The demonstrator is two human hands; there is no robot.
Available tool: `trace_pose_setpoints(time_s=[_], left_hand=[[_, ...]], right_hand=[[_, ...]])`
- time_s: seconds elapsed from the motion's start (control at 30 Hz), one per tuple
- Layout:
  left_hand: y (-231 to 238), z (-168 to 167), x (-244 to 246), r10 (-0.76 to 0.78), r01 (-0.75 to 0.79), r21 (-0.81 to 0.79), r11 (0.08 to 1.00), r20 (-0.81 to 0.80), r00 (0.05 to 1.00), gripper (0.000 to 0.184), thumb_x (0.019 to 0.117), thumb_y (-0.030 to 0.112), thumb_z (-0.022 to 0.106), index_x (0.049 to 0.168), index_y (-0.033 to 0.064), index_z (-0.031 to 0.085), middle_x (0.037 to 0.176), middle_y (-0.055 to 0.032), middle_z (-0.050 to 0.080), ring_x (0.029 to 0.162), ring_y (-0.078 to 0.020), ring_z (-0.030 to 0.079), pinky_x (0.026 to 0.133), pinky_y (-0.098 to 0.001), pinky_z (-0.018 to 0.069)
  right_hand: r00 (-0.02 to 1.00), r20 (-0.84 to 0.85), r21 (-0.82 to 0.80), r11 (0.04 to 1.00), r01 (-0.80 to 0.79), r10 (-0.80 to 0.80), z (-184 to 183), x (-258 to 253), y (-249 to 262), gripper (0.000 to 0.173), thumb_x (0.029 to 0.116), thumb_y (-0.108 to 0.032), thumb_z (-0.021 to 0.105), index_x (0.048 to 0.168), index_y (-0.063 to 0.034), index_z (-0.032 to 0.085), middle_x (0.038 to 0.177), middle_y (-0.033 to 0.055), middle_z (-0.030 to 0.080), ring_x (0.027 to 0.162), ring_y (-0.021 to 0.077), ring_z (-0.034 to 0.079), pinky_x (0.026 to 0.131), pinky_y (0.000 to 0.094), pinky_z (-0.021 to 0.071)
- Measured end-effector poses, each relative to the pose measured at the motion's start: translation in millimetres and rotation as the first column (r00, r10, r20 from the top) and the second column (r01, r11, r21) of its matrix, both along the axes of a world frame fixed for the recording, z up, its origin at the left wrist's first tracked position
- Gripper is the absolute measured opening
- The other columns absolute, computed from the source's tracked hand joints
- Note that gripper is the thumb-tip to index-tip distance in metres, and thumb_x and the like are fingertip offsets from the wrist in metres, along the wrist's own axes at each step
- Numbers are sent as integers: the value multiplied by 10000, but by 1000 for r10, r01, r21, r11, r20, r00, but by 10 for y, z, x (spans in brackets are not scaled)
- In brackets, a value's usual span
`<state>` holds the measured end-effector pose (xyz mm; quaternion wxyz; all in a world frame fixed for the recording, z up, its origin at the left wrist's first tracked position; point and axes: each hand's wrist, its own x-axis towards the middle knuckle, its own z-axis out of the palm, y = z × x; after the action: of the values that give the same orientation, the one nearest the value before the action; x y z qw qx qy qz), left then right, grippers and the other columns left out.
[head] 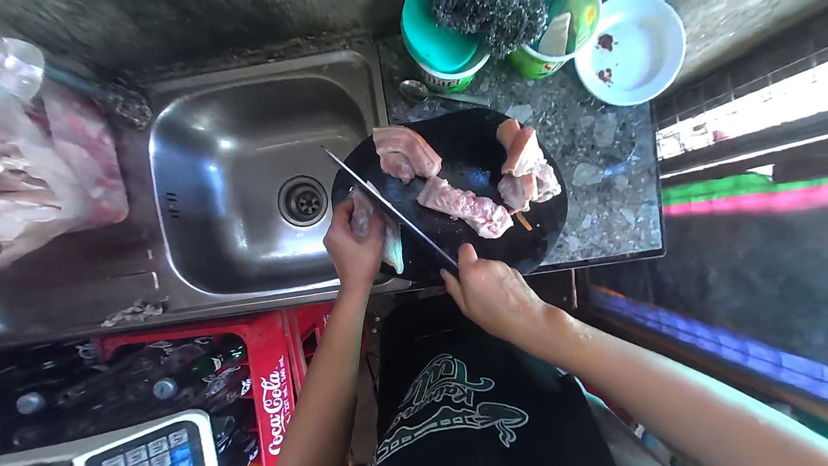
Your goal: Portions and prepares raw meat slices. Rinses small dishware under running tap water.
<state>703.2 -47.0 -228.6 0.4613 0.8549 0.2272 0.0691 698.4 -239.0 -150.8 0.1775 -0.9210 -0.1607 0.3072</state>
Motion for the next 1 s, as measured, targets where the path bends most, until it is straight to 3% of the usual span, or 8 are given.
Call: trace_pose_setpoints(time_s=[0.17,0.37,0.53,0.63,0.73,0.87,0.93,1.0], left_hand=[[-16,-25,8,16,-16,-23,1000,4,1000,407,872,169,738,1207,-36,631,1054,-161,712,932,-193,696,869,-398,561],[-29,14,58,44,-44,40,998,-7,999,374,867,153,739,1167,-52,652,1014,-190,712,919,-256,694,859,-458,548],[-92,48,24,41,-40,56,998,-15,999,382,863,129,756,1176,-63,655,1028,-209,714,928,-290,696,869,-494,542],[-6,77,63,75,-73,79,994,-24,997,352,883,128,729,1167,-70,669,1036,-234,713,957,-333,696,888,-533,529],[-5,58,38,60,-58,46,997,-27,998,336,895,133,725,1163,-63,673,1035,-231,712,966,-340,695,892,-542,531],[-179,119,-161,-53,53,0,999,-10,999,339,905,133,736,1174,-60,662,1026,-246,707,923,-357,696,843,-555,546],[-136,88,-223,-1,1,-55,999,-15,1000,332,928,156,723,1183,-47,658,1035,-243,702,919,-346,690,836,-542,544],[-8,30,-234,154,-154,-246,957,-19,988,316,941,163,714,1186,-26,648,1034,-188,697,892,-264,682,816,-474,566]], right_hand=[[994,-101,-48,999,24,-29,18,300,434,354,1107,-289,442,1249,27,518,934,231,689,934,425,724,768,554,570],[1000,4,-14,1000,24,-24,-55,3,49,332,1079,-281,515,1161,41,540,791,198,665,786,399,723,674,545,571],[994,-99,-51,998,34,-39,3,315,511,374,1114,-288,409,1300,27,487,1020,261,686,1014,442,711,823,577,564],[997,-73,-27,999,38,-40,57,140,241,374,1098,-289,479,1294,28,505,972,255,684,961,448,709,788,597,563],[996,-92,-73,997,-3,-4,-26,-26,-72,382,1096,-309,475,1251,40,496,922,236,676,935,433,712,791,584,558],[995,-84,-48,998,49,-53,-31,207,375,389,1097,-286,450,1305,40,489,1025,274,685,1010,463,703,817,611,555],[994,-105,-55,998,16,-22,41,338,525,393,1108,-294,425,1330,27,468,1088,283,677,1071,463,689,850,612,544],[996,-86,-29,1000,-2,0,-12,361,439,399,1102,-306,436,1309,32,478,1048,278,678,1041,466,693,835,622,547]])
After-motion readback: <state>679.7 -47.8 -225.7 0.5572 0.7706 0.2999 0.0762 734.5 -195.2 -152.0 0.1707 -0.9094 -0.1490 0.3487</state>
